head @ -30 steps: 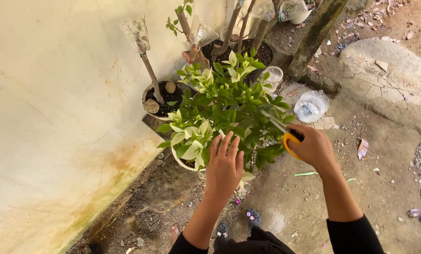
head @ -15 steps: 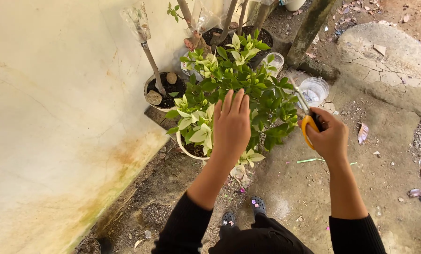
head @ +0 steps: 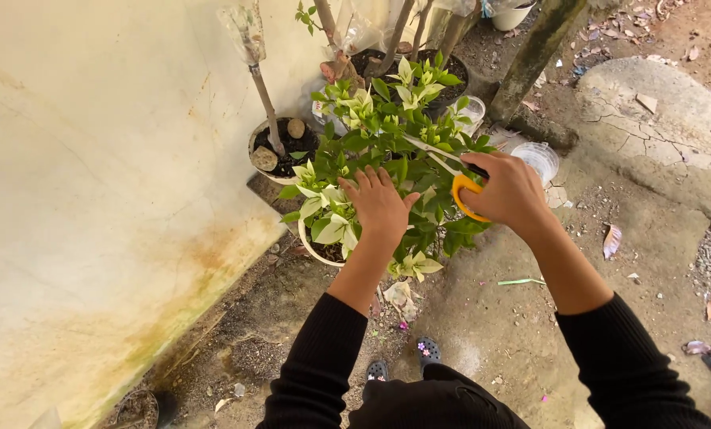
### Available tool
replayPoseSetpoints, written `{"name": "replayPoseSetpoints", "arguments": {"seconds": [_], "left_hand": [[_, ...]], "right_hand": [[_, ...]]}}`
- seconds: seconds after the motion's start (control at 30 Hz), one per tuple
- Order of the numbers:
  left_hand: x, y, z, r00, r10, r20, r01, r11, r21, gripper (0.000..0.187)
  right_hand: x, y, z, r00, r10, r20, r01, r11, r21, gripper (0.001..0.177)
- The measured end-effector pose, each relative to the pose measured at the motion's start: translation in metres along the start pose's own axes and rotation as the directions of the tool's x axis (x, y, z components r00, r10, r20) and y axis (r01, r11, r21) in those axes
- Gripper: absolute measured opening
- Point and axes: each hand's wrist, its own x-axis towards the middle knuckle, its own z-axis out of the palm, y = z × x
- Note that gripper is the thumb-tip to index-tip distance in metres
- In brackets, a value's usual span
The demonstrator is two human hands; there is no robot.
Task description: Trimming branches and leaves from a potted bougainvillea plant using scissors.
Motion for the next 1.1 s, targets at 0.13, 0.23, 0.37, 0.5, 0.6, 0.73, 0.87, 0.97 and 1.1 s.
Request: {"name": "replayPoseSetpoints", "arguments": {"seconds": [0.13, 0.23, 0.37, 0.5, 0.6, 0.73, 0.87, 0.97, 1.1], "left_hand": [[-0.001, 0.003, 0.001, 1.000, -0.001, -0.013, 0.001, 1.000, 0.013, 0.093], [-0.002, 0.006, 0.001, 1.000, 0.001, -0.002, -0.001, 1.000, 0.022, 0.094], [0.001, 0.008, 0.006, 1.000, 0.003, -0.010, -0.003, 1.000, 0.005, 0.094], [0.001, 0.009, 0.006, 1.000, 0.000, -0.020, 0.000, 1.000, 0.000, 0.094], [0.001, 0.009, 0.004, 1.000, 0.001, -0.008, -0.001, 1.000, 0.000, 0.094], [0.003, 0.009, 0.008, 1.000, -0.001, -0.026, 0.001, 1.000, 0.000, 0.093], [0.003, 0.008, 0.007, 1.000, -0.004, -0.022, 0.004, 1.000, -0.009, 0.096], [0.003, 0.007, 0.008, 1.000, -0.002, -0.029, 0.002, 1.000, -0.011, 0.096], [0.001, 0.005, 0.005, 1.000, 0.002, -0.015, -0.002, 1.000, -0.004, 0.095]], "right_hand": [[0.021, 0.002, 0.014, 0.997, -0.072, 0.042, 0.073, 0.997, -0.036, 0.054], [0.031, 0.000, 0.018, 0.993, -0.093, 0.066, 0.097, 0.994, -0.052, 0.053], [0.041, 0.002, 0.025, 0.990, -0.105, 0.094, 0.110, 0.992, -0.054, 0.053], [0.045, 0.006, 0.028, 0.987, -0.102, 0.124, 0.112, 0.990, -0.081, 0.054], [0.042, 0.001, 0.022, 0.986, -0.112, 0.122, 0.120, 0.991, -0.057, 0.055], [0.042, 0.001, 0.025, 0.989, -0.102, 0.107, 0.108, 0.992, -0.058, 0.052], [0.045, 0.003, 0.030, 0.986, -0.097, 0.134, 0.107, 0.991, -0.075, 0.052], [0.045, 0.004, 0.032, 0.987, -0.078, 0.140, 0.087, 0.994, -0.059, 0.053], [0.044, 0.003, 0.032, 0.987, -0.073, 0.144, 0.082, 0.995, -0.058, 0.053]]}}
